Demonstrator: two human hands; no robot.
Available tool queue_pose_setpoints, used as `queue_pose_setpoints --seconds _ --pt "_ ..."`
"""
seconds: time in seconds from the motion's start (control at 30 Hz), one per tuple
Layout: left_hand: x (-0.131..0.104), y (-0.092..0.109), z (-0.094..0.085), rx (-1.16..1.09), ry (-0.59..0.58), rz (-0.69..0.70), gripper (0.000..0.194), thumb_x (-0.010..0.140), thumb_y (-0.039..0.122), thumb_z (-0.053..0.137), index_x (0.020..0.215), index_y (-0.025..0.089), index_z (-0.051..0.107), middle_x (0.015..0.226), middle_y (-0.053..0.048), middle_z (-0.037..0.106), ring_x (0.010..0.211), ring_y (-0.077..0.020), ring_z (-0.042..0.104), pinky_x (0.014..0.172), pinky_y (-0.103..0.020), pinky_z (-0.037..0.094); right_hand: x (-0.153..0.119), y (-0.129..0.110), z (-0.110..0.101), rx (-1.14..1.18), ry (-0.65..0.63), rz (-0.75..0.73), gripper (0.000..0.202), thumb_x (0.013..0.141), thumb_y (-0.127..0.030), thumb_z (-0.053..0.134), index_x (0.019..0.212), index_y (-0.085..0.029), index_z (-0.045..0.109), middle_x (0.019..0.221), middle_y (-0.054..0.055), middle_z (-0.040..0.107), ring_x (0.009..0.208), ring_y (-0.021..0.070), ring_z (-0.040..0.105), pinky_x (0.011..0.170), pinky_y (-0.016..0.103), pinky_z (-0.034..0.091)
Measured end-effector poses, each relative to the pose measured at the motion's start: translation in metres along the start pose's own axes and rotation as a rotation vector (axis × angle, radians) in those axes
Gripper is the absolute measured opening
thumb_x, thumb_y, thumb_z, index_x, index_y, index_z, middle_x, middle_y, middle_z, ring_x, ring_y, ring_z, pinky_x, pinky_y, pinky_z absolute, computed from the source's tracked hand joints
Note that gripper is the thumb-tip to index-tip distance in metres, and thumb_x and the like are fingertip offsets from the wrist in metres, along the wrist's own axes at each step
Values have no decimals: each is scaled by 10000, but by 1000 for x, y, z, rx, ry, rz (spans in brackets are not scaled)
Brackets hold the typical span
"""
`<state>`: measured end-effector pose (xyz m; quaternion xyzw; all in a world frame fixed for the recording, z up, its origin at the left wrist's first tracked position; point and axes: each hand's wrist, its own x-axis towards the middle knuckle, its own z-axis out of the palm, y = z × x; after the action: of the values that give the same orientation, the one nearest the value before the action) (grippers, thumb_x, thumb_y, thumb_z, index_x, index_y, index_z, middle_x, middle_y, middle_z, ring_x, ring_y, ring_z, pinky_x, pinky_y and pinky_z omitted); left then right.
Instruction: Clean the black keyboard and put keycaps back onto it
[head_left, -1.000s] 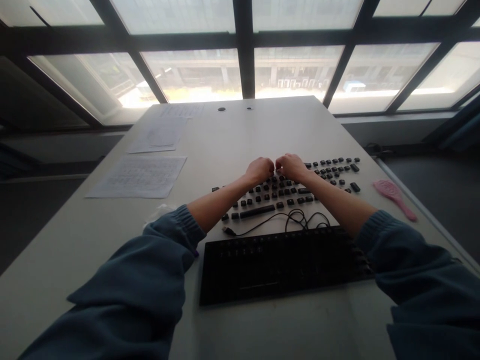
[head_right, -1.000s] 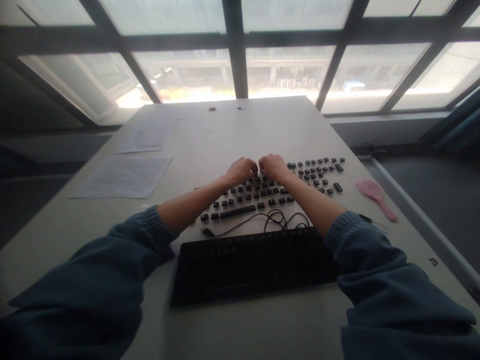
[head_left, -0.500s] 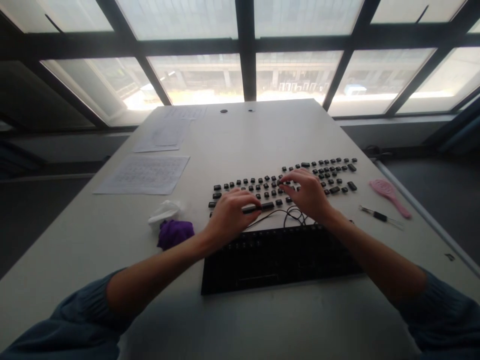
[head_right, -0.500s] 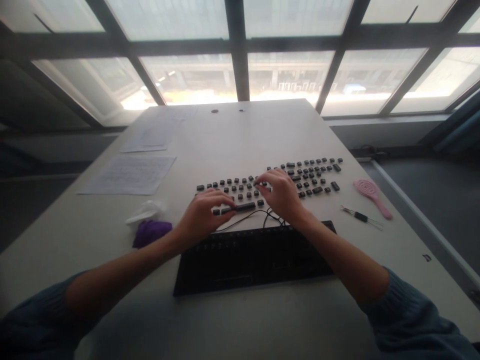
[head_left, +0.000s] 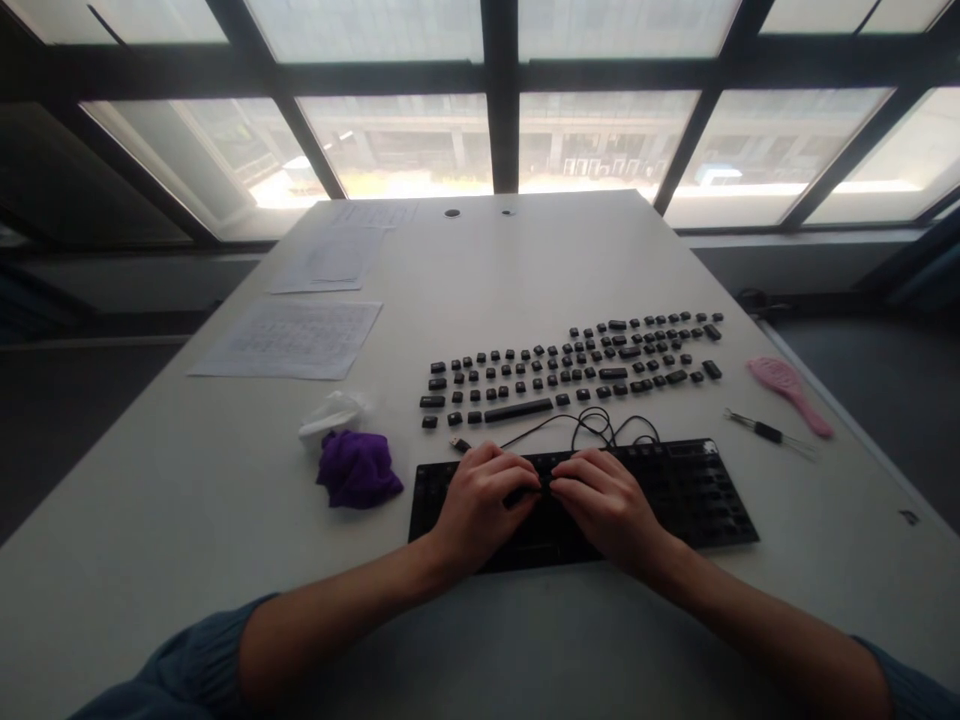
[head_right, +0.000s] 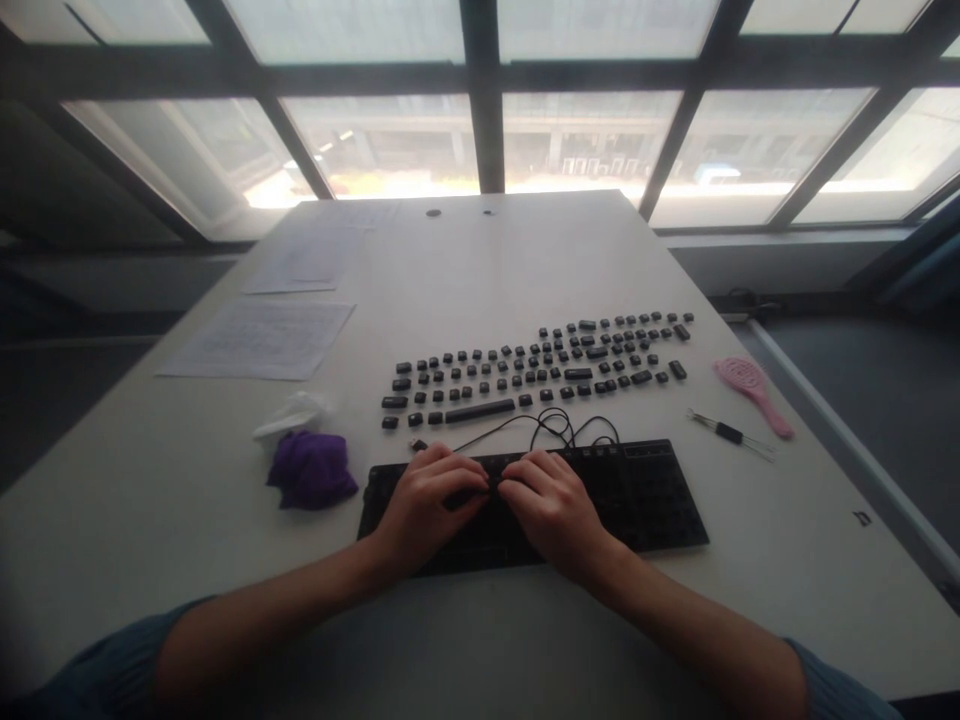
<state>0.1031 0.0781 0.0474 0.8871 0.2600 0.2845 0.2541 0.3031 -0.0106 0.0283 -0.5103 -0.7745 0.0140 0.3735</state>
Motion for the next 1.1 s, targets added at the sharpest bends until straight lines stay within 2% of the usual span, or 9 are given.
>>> queue_pose_setpoints --seconds 0.13,0.63,0.93,1.1 --pt "-1 -4 4 47 4 12 69 846 186 781 858 242 742 955 26 780 849 -193 609 837 -380 480 -2 1 4 -13 -46 7 162 962 -82 584 945 -193 702 986 74 726 917 209 600 809 374 518" --pt "-4 -9 7 183 27 62 2 884 255 760 883 256 759 968 26 792 853 -203 603 818 -405 434 -2 3 7 17 -29 -4 172 946 -48 586 979 -176 696 1001 86 727 910 213 607 803 363 544" --pt "-3 -7 4 232 43 116 56 909 278 737 871 249 767 943 22 793 822 -186 602 796 -395 438 -2 3 5 -5 -38 -18 178 946 -48 593 1040 -165 691 1011 84 736 907 220 606 799 370 540" --pt "-4 -7 4 277 40 135 73 927 257 707 888 253 769 995 -10 753 880 -204 574 818 -382 446 1 1 4 -24 -25 -50 198 954 -46 571 1046 -164 700 1017 93 726 907 224 600 796 367 544"
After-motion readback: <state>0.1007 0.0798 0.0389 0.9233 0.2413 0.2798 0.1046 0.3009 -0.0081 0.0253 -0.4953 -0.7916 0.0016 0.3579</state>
